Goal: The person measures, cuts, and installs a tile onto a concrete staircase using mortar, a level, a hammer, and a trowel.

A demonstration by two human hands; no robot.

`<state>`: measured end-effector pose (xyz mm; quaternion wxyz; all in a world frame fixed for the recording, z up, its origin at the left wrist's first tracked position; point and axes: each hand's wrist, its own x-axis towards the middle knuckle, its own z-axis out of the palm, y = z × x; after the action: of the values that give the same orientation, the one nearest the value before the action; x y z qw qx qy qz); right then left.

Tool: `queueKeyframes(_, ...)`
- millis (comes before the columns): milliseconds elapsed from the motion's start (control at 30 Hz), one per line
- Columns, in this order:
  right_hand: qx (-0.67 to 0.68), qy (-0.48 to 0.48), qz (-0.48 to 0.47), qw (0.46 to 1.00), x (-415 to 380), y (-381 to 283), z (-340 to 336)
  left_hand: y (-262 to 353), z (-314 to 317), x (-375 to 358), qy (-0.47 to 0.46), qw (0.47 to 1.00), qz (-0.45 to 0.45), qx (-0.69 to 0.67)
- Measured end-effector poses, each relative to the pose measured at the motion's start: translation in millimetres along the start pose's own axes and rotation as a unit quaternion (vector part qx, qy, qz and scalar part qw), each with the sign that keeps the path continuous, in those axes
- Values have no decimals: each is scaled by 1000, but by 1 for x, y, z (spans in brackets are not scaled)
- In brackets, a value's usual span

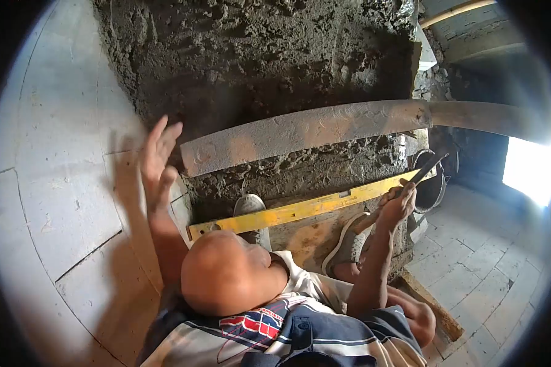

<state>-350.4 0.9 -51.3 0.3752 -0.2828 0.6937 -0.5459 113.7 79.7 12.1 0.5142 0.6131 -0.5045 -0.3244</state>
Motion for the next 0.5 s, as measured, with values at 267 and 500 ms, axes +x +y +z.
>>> queueKeyframes(267,-219,-9,-94,971,28,-30,-17,-110,74,-28,250,956,139,-61)
queueKeyframes(500,-241,12,-189,952,6,-83,-20,-90,79,-23,335,932,61,129)
